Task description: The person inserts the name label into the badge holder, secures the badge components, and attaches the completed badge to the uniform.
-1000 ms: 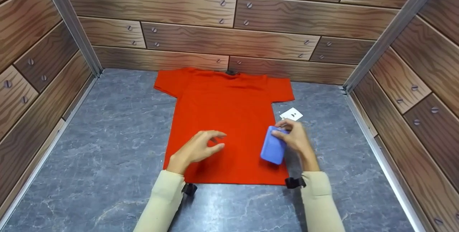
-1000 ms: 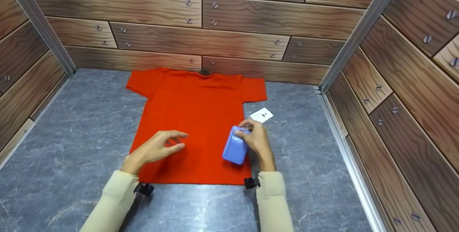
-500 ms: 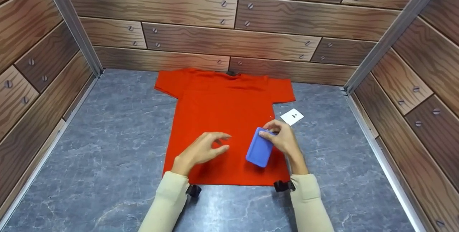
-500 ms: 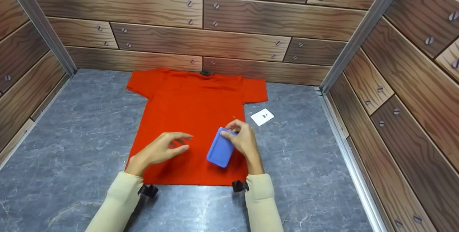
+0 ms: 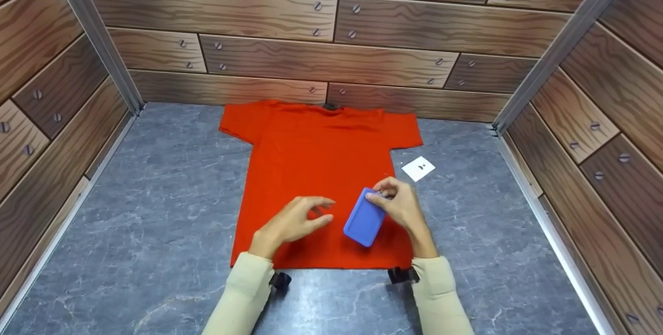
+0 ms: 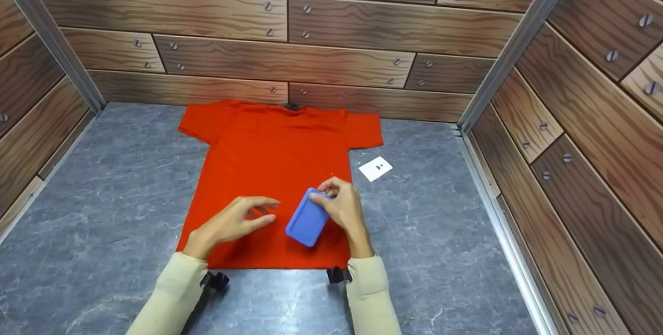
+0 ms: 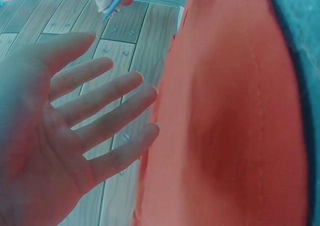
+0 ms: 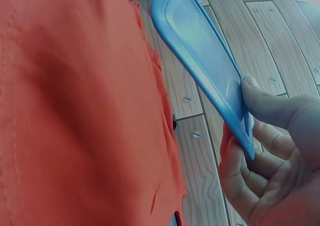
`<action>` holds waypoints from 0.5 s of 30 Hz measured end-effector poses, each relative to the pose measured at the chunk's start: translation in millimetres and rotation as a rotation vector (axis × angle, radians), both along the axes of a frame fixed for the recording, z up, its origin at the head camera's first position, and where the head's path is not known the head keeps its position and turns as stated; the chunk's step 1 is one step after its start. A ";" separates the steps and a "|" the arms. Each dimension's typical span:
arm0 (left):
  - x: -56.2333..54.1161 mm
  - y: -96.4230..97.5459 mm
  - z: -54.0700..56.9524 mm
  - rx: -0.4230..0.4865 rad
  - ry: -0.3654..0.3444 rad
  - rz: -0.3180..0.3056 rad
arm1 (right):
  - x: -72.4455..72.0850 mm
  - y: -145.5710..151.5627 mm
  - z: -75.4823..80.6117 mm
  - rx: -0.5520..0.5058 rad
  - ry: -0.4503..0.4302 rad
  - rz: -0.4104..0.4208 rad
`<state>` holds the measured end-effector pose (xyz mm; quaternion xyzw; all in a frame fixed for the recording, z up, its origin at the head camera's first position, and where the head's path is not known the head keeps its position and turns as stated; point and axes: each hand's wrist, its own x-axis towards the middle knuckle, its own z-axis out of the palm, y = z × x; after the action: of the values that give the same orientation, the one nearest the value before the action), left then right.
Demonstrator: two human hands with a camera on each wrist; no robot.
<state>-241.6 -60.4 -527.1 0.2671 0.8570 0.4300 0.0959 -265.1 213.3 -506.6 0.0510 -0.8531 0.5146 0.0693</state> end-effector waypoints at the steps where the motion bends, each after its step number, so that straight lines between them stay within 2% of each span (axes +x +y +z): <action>1: 0.0 0.1 -0.3 0.000 -0.001 0.000 | 0.8 -0.8 0.2 0.004 -0.002 0.000; 15: 2.9 6.5 0.4 0.009 -0.028 -0.012 | 7.8 -4.4 4.1 0.035 0.002 -0.039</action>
<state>-238.8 -53.9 -526.7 0.2667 0.8521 0.4368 0.1093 -257.3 208.9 -502.5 0.0361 -0.8628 0.4981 0.0792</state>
